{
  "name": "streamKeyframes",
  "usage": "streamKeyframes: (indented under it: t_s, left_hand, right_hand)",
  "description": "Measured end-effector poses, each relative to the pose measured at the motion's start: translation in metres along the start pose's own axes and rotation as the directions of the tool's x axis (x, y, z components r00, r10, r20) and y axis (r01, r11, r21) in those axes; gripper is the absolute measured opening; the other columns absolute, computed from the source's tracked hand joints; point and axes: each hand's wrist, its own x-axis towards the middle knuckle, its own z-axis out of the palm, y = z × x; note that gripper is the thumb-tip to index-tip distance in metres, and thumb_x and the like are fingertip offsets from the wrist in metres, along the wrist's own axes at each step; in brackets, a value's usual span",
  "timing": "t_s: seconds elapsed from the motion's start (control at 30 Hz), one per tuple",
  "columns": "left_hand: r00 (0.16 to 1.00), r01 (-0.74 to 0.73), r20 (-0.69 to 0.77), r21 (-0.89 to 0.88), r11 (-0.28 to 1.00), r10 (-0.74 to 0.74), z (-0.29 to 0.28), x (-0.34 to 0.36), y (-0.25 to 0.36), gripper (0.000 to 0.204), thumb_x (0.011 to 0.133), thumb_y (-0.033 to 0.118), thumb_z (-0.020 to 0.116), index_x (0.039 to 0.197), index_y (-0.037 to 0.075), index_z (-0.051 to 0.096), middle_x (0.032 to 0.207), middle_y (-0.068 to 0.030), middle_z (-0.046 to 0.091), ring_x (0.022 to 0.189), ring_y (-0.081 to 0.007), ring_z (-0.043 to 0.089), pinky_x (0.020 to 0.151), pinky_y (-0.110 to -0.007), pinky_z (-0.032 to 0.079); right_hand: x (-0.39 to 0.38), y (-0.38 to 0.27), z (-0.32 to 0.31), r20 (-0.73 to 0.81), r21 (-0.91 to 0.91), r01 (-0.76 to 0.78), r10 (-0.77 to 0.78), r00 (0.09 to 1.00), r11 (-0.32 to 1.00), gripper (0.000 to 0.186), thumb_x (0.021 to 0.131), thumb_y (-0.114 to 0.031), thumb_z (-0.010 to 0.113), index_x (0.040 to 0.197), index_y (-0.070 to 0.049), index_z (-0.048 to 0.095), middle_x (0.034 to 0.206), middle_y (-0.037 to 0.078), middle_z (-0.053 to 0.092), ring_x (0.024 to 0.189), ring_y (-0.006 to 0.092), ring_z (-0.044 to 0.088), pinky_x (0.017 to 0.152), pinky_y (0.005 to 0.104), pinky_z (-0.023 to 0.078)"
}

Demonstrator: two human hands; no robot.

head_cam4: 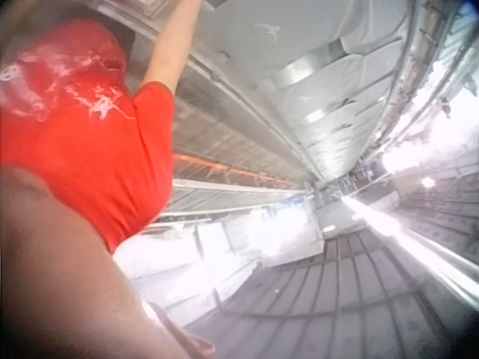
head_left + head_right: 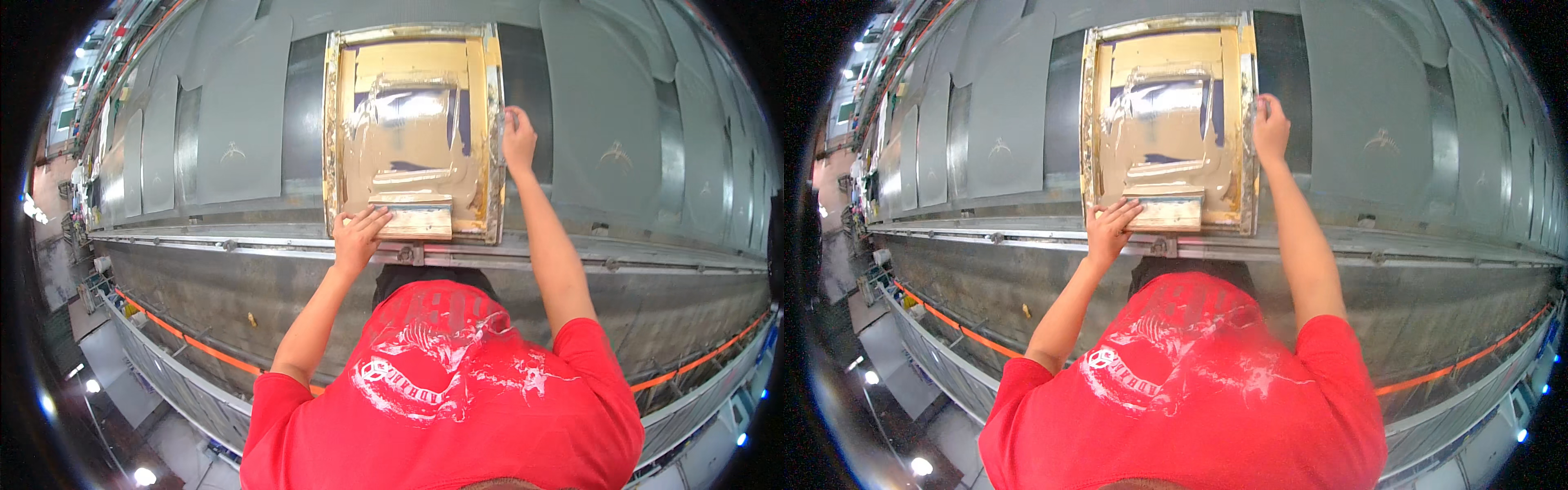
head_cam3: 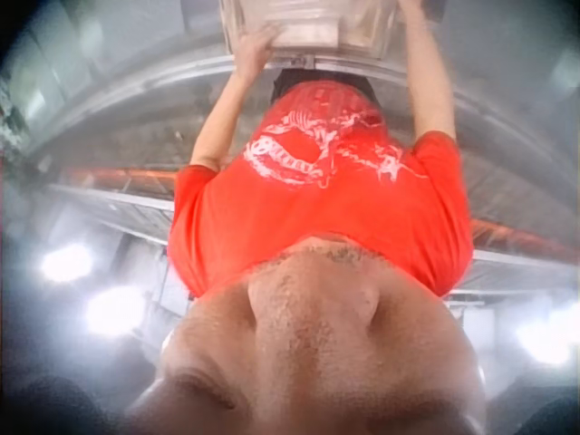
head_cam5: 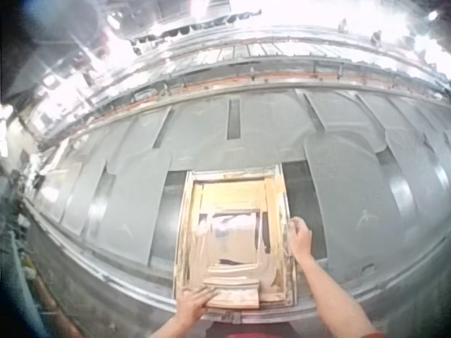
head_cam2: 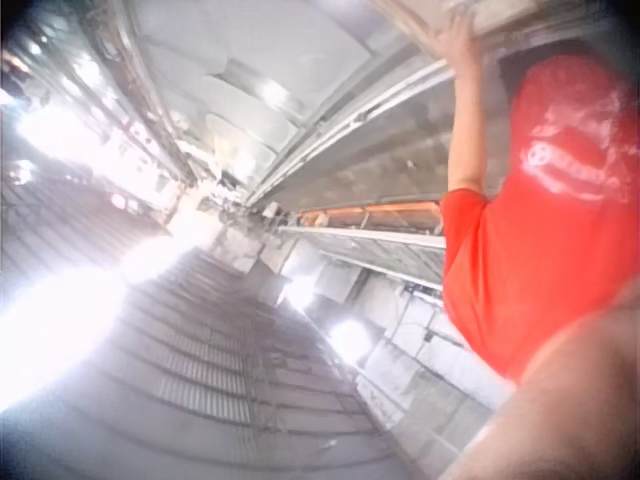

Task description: The person uses a squeegee to pull ink across a screen printing frame placed over a garment on a conveyor. They repeatedly lift the screen, reposition it, and pull the squeegee to apply ink. The person briefly touches their face before continuing the printing process.

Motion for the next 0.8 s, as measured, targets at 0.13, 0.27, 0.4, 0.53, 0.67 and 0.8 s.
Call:
streamKeyframes:
  t_s: [0.13, 0.27, 0.4, 0.53, 0.67, 0.8]
  left_hand:
    - [1.000, -0.003, 0.006, 0.050, 0.999, 0.003, -0.008, -0.012, 0.003, 0.056, 0.068, 0.005, 0.076, 0.121, 0.023, 0.069, 0.128, 0.0049, 0.069, 0.119, -0.0152, 0.064, 0.091, -0.043, 0.037]
    - [0.999, 0.004, -0.054, 0.069, 0.998, 0.000, 0.008, 0.035, -0.016, 0.057, 0.068, 0.006, 0.077, 0.122, 0.025, 0.070, 0.130, 0.0054, 0.068, 0.121, -0.0129, 0.063, 0.091, -0.042, 0.036]
    - [0.990, -0.019, -0.139, 0.055, 0.998, 0.026, 0.011, 0.126, -0.058, 0.055, 0.068, 0.006, 0.079, 0.119, 0.026, 0.072, 0.124, 0.0054, 0.071, 0.113, -0.0103, 0.066, 0.089, -0.038, 0.036]
    - [0.999, 0.021, -0.040, -0.074, 0.997, -0.025, -0.009, 0.203, -0.096, 0.046, 0.072, 0.008, 0.079, 0.114, 0.025, 0.075, 0.110, 0.0041, 0.075, 0.088, -0.0120, 0.069, 0.086, -0.037, 0.036]
    - [0.999, -0.022, 0.030, -0.092, 0.995, 0.025, -0.010, 0.267, -0.108, 0.039, 0.072, 0.013, 0.080, 0.109, 0.025, 0.077, 0.094, 0.0007, 0.077, 0.076, -0.0194, 0.067, 0.083, -0.037, 0.037]
    - [0.993, -0.008, 0.114, 0.017, 1.000, 0.006, -0.014, 0.245, -0.094, 0.035, 0.075, 0.017, 0.078, 0.108, 0.026, 0.078, 0.096, 0.0010, 0.077, 0.079, -0.0200, 0.068, 0.084, -0.037, 0.039]
  right_hand:
    - [-0.009, -0.022, -0.003, 0.143, -0.067, -0.170, 0.178, 0.974, 0.983, 0.022, 0.102, -0.030, 0.056, 0.112, -0.014, 0.068, 0.080, 0.018, 0.067, 0.079, 0.0389, 0.067, 0.074, 0.0469, 0.050]
    - [-0.006, -0.009, -0.015, 0.193, -0.184, -0.167, 0.202, 0.960, 0.969, 0.028, 0.100, -0.034, 0.057, 0.118, -0.016, 0.068, 0.094, 0.017, 0.069, 0.091, 0.0356, 0.066, 0.080, 0.0468, 0.051]
    - [0.009, -0.038, -0.036, 0.351, -0.562, 0.335, -0.149, 0.925, 0.756, 0.038, 0.093, -0.041, 0.066, 0.122, -0.017, 0.069, 0.122, 0.009, 0.064, 0.109, 0.0282, 0.059, 0.088, 0.0439, 0.048]
    - [0.024, -0.128, -0.003, 0.493, -0.331, 0.564, -0.370, 0.787, 0.757, 0.044, 0.084, -0.037, 0.075, 0.121, -0.015, 0.070, 0.126, 0.005, 0.063, 0.110, 0.0251, 0.058, 0.093, 0.0403, 0.044]
    - [0.049, -0.114, 0.037, 0.635, -0.416, 0.543, -0.194, 0.748, 0.730, 0.040, 0.080, -0.028, 0.079, 0.117, -0.015, 0.072, 0.117, 0.001, 0.068, 0.109, 0.0227, 0.058, 0.093, 0.0398, 0.043]
    - [0.008, -0.087, 0.040, 0.557, -0.328, 0.510, -0.273, 0.784, 0.795, 0.040, 0.073, -0.017, 0.082, 0.112, -0.016, 0.073, 0.114, -0.001, 0.069, 0.108, 0.0231, 0.059, 0.092, 0.0414, 0.043]
